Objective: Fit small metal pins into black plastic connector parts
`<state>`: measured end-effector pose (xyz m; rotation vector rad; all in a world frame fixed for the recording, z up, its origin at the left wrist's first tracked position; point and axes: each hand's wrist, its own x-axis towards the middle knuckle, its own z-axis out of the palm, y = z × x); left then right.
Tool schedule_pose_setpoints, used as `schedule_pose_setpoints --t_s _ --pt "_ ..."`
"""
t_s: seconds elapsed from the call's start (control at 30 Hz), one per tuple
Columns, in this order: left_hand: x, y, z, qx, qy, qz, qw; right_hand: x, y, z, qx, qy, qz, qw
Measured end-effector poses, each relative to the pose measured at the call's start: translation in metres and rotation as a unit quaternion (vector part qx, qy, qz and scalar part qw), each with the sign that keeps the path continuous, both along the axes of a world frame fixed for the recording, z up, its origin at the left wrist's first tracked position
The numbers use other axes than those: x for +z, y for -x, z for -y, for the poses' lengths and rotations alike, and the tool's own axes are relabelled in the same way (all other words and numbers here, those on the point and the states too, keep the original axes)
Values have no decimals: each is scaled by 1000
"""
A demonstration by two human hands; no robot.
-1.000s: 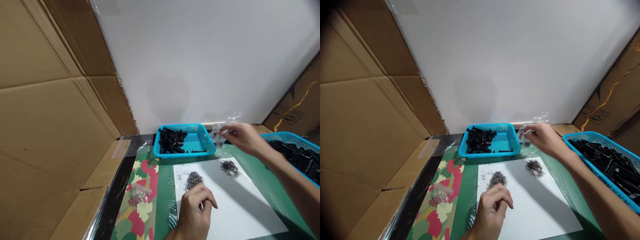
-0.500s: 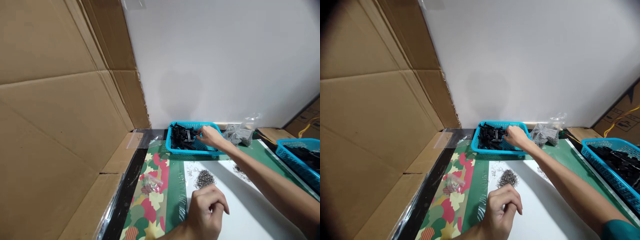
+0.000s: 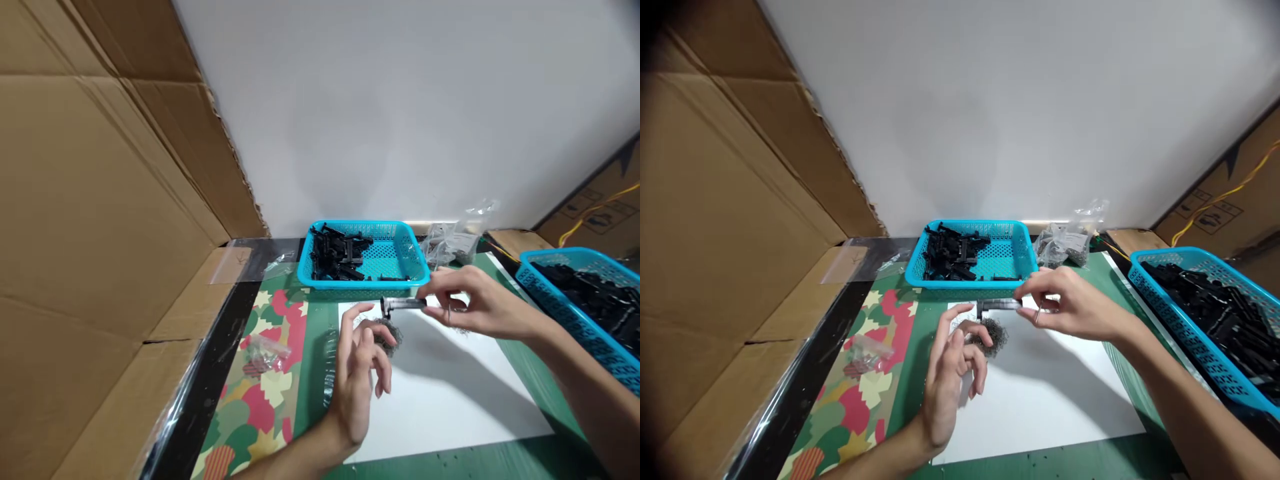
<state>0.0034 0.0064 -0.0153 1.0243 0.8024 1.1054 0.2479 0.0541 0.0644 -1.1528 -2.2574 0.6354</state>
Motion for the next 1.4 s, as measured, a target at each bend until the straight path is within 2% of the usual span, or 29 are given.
schedule_pose_setpoints --t_s 0.13,0.2,0.27,0.33,0.37,0.47,0.53,0.6,0.73,0.87,1.0,1.2,1.4 --pt "-4 1 5 -85 -38 -50 994 -14 -1 20 65 27 -25 997" --pt "-9 1 9 -68 -86 -102 989 -21 -2 21 61 66 -61 994" --pt "-12 2 13 -22 -169 -147 974 -27 -5 18 15 116 -118 986" --pt "-12 2 16 6 -278 -174 945 -33 -5 13 -58 150 -156 975" --pt "-11 2 17 -5 -335 -180 925 -36 -2 10 -90 155 -149 972" --pt "-5 1 18 -82 -478 -181 855 -48 15 3 -141 137 -20 980" --pt "-2 0 19 -120 -535 -187 815 -55 33 -2 -165 114 75 977" --pt "-3 -1 19 -128 -572 -195 786 -61 51 -8 -191 99 114 970" --pt "-9 0 22 -147 -601 -215 755 -66 76 -20 -207 89 126 966" --pt "-15 2 24 -161 -607 -230 743 -68 87 -26 -214 88 130 964" --pt "-18 2 25 -159 -611 -243 737 -71 85 -28 -212 90 130 964" --pt "-17 0 26 -155 -610 -236 741 -66 73 -28 -153 101 128 975" --pt "-14 0 24 -156 -609 -225 744 -65 74 -27 -161 81 129 975"
